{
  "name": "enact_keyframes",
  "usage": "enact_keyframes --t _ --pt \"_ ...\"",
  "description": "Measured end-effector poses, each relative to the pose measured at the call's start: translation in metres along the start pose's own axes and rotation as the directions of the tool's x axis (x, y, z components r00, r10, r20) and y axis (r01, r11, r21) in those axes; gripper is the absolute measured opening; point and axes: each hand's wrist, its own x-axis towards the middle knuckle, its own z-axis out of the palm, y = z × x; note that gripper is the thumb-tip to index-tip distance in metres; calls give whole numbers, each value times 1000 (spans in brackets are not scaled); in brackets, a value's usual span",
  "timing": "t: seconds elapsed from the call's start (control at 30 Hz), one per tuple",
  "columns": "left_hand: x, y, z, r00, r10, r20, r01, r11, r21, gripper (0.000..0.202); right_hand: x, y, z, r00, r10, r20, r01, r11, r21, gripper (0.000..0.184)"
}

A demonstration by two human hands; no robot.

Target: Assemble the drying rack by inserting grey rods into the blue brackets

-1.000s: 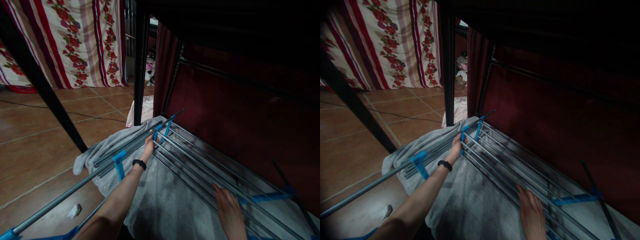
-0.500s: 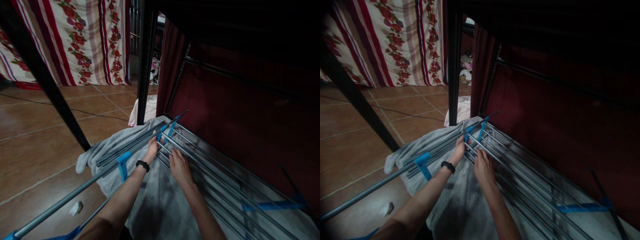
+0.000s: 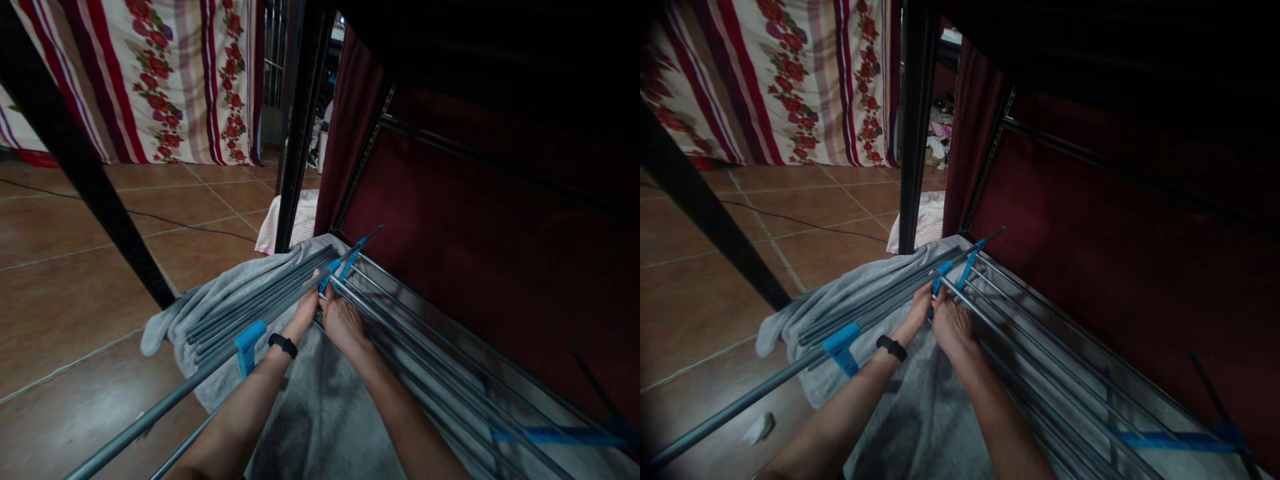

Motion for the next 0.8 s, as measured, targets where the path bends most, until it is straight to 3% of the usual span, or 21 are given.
enact_keyframes --t 0.2,0.53,0.8 --pt "2 -2 0 999 -31 15 31 999 11 41 1 -3 3 1000 -10 -14 9 999 -47 48" --pt "-5 12 0 1000 12 18 -12 1000 4 25 5 -10 3 998 50 -38 -52 997 -49 45" --pt "1 -5 2 994 -109 -14 109 994 -3 38 8 -5 4 998 45 -35 -47 997 -56 43"
